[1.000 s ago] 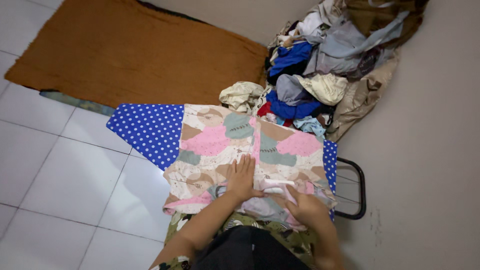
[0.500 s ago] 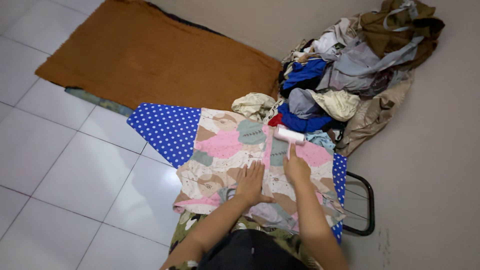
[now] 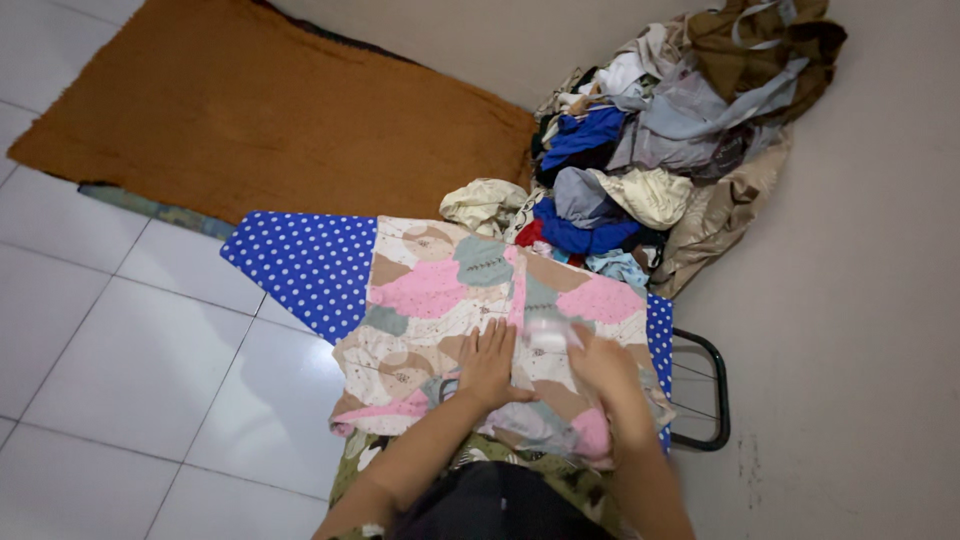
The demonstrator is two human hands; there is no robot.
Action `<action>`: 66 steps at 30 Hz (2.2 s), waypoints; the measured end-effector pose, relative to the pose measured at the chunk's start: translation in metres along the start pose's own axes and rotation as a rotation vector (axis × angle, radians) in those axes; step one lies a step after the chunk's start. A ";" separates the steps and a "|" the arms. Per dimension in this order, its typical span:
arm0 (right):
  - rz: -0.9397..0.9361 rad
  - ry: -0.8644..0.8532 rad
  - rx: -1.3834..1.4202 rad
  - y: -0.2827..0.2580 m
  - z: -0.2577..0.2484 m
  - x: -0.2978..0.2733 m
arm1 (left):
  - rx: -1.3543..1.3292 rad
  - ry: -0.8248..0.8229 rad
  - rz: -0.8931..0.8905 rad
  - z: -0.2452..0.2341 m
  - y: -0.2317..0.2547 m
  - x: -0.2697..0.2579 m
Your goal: The person uses a lint roller on a patterned cloth laid on a blue polka-dotted ironing board, repeatedly rolling over the surface. The person then picks up a blue t-shirt, places it on the board, and continues rolling the lint roller over the t-shirt.
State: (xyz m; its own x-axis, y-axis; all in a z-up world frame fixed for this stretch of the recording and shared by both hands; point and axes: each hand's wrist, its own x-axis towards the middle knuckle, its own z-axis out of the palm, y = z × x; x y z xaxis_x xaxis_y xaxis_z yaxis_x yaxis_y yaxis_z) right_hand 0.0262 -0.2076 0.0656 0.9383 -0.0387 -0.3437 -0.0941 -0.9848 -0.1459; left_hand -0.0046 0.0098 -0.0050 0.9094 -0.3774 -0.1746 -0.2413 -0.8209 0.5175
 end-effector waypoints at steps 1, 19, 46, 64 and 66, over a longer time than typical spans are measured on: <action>0.023 0.032 -0.007 -0.007 0.006 0.014 | -0.007 -0.001 -0.003 0.000 0.000 0.000; -0.110 0.007 0.381 0.039 0.001 -0.040 | -0.026 0.039 0.018 0.010 -0.006 0.005; 0.189 0.341 0.213 0.097 0.030 0.068 | 0.106 -0.024 0.299 0.048 0.021 -0.002; 0.210 0.424 1.528 0.175 0.018 -0.089 | -0.337 0.734 -0.169 0.028 -0.053 0.027; 0.101 0.432 1.750 0.163 0.025 -0.067 | -0.266 0.796 -0.231 0.015 -0.080 0.028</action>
State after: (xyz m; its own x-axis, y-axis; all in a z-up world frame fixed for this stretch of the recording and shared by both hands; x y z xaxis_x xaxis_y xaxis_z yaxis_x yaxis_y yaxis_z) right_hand -0.0606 -0.3610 0.0414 0.8917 -0.3990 -0.2137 -0.0865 0.3132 -0.9457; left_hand 0.0352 0.0584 -0.0641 0.9162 0.2801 0.2867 -0.0245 -0.6748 0.7376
